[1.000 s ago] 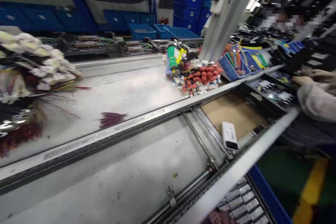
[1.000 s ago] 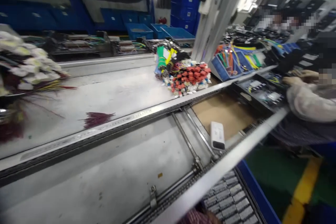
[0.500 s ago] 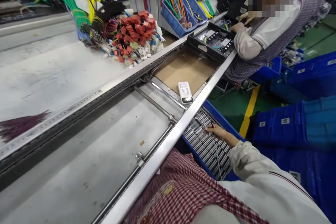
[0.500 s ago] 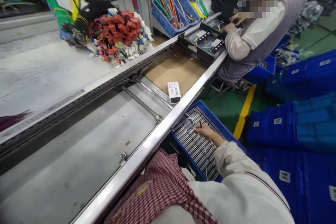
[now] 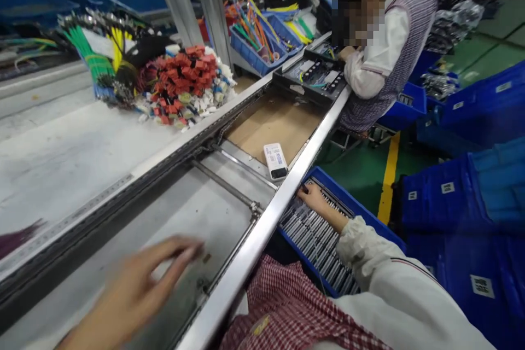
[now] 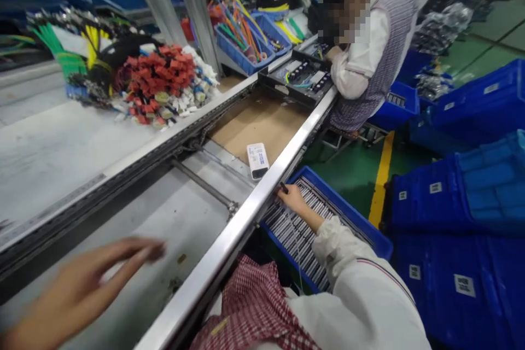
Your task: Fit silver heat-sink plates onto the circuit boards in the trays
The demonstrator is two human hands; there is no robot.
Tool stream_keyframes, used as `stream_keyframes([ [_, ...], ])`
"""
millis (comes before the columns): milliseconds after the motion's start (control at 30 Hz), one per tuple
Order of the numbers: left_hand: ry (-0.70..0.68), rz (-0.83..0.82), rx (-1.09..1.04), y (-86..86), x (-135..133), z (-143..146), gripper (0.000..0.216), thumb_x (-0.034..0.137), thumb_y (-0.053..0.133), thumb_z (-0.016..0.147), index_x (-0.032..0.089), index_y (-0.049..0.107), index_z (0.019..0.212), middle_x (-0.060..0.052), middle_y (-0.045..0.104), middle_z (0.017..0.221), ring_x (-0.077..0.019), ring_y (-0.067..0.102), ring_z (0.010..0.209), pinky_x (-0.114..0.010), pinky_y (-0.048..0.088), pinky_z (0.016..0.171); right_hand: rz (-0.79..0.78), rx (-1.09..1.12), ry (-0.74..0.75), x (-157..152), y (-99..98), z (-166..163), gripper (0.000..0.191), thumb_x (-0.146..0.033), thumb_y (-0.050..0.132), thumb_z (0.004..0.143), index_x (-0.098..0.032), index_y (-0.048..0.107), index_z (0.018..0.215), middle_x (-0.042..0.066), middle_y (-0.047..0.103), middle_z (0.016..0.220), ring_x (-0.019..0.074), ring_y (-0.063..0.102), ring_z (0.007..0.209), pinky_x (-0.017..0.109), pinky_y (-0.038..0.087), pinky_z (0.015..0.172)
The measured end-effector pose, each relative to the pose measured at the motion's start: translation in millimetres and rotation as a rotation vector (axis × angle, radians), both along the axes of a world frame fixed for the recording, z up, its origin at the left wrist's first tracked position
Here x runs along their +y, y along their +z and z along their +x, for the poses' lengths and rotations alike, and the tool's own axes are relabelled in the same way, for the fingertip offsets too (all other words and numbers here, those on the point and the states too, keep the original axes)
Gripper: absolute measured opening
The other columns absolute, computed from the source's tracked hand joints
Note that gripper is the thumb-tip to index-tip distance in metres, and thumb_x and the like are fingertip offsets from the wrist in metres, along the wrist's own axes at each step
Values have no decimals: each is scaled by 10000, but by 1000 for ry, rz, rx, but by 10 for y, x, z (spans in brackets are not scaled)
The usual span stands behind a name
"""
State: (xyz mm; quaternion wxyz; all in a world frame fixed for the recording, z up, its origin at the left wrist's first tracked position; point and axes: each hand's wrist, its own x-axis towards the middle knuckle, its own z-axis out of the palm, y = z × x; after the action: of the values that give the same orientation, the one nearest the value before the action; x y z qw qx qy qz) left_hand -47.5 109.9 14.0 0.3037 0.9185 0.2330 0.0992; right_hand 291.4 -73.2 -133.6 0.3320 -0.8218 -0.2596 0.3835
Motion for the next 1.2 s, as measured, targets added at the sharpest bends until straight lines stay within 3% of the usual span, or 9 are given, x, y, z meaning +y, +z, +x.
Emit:
stream_keyframes([
  [100,-198,13,6,-153,327,1415,269,377,450,944,269,646,1093,-17,672,1179,-187,629,1086,-362,511,998,-7,-66,-11,13,2,-94,274,-388,554,944,-129,616,1007,20,637,889,106,609,721,273,541,656],
  [167,-245,61,3,-355,380,2215,333,382,568,919,163,594,1168,-98,602,1250,-230,583,1141,-476,490,1001,-32,-140,-19,-64,93,-70,271,-383,573,933,-124,619,996,14,635,880,110,610,721,271,540,650],
  [267,-210,150,-26,-708,351,2857,394,385,602,903,160,552,1223,-108,548,1289,-253,552,1161,-501,490,985,-108,-332,-80,-219,462,239,275,-388,601,912,-116,631,941,1,633,860,129,617,740,285,540,671],
  [467,-102,249,-142,-894,541,2948,412,374,596,907,170,527,1258,-111,521,1319,-263,533,1183,-510,484,993,-150,-851,-205,522,1579,1559,339,-382,533,951,-183,573,1222,93,572,1271,215,569,1127,456,479,969],
  [667,-153,281,-206,-572,906,2323,360,337,592,910,162,548,1222,-112,508,1339,-272,500,1235,-518,466,1021,-317,-1006,-136,1546,1770,2159,349,-395,568,928,-150,590,1176,99,580,1240,236,558,1145,478,473,967],
  [800,-180,303,-214,-449,1020,2116,278,306,579,918,147,581,1147,-103,557,1259,-254,531,1194,-503,479,1007,-387,-1039,-100,1498,1790,2138,339,-399,562,932,-147,598,1156,98,593,1213,226,572,1119,458,488,946],
  [900,-235,323,-197,-371,965,2454,283,310,579,921,152,582,1155,-97,573,1241,-241,552,1166,-486,493,993,-401,-1035,-32,1417,1846,1963,343,-421,558,932,-148,606,1133,92,611,1174,210,595,1069,433,507,915],
  [1067,-331,389,-135,-167,752,3194,465,337,611,899,181,488,1320,-122,427,1440,-304,432,1314,-570,397,1081,-339,-1013,187,1279,1858,1281,328,-443,543,934,-149,633,1047,80,639,1099,202,597,1053,417,506,896],
  [1200,-387,433,-34,-57,644,3094,389,264,611,892,155,532,1257,-115,499,1361,-292,449,1295,-565,382,1090,-236,-960,411,1135,1871,656,302,-441,564,909,-165,665,979,73,669,1054,208,579,1085,357,489,883],
])
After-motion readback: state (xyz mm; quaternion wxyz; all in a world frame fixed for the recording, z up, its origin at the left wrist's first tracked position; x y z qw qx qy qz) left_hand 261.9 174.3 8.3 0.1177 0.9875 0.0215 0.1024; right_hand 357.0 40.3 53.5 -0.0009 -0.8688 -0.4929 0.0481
